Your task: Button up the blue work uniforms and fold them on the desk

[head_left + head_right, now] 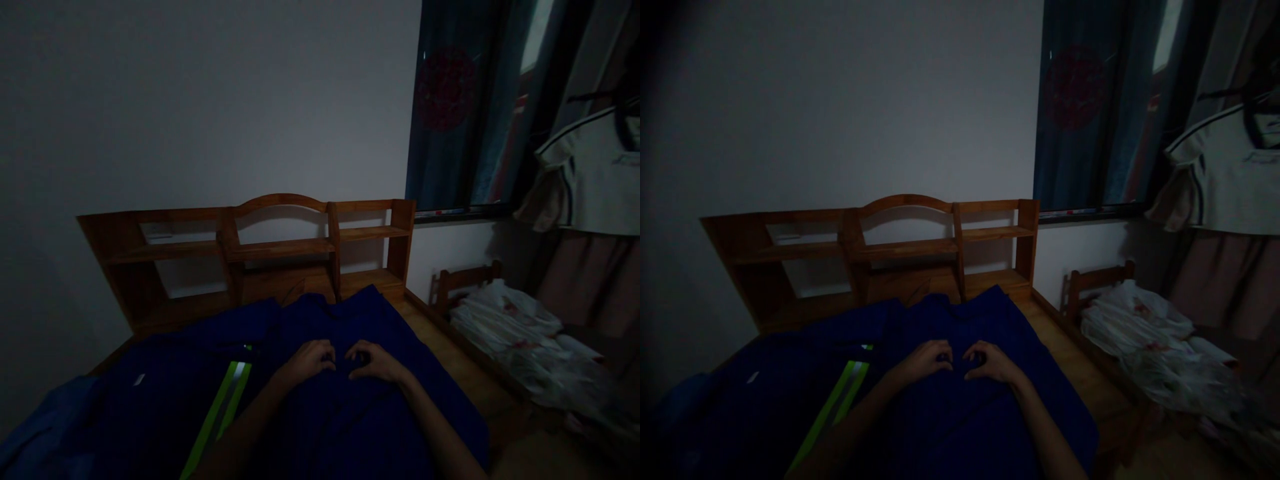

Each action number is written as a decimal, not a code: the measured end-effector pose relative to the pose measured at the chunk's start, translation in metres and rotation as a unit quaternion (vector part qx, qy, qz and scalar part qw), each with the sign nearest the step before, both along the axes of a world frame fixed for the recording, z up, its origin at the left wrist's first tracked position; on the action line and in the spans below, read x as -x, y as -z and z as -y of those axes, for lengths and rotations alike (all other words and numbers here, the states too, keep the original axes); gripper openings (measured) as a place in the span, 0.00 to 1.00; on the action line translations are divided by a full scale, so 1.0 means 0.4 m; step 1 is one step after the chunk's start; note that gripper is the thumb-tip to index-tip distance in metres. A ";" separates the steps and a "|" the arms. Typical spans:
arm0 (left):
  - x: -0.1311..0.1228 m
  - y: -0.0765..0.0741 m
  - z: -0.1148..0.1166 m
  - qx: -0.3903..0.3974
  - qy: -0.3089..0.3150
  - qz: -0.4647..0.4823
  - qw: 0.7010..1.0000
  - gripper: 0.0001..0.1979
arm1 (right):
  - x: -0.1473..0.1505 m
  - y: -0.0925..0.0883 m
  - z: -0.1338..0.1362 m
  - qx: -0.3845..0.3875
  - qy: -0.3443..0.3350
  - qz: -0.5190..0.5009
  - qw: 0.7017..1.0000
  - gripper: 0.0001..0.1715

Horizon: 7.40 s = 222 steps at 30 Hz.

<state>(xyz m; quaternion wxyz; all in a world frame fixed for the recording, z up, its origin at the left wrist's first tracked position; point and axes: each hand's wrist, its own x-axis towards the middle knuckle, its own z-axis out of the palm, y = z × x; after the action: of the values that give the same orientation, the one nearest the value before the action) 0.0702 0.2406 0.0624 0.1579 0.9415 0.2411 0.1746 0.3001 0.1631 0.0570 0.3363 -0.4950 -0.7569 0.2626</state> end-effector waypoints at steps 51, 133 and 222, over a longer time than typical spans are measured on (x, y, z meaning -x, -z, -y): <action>-0.024 0.000 0.073 -0.229 -0.058 0.009 0.972 0.12 | 0.057 0.012 0.000 -0.158 0.065 0.193 0.966 0.11; -0.026 0.038 0.058 -0.071 -0.059 0.089 0.992 0.12 | 0.062 0.034 -0.008 -0.181 0.077 0.141 0.970 0.15; -0.048 0.006 0.087 -0.074 0.009 0.151 0.986 0.13 | 0.017 0.036 0.063 -0.253 0.135 0.176 0.941 0.15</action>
<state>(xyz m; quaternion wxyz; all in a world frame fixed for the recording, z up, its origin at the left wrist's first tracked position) 0.0893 0.2057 0.0600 0.1235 0.9155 0.1924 0.3309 0.2934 0.1378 0.0424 0.3442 -0.5296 -0.7714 -0.0773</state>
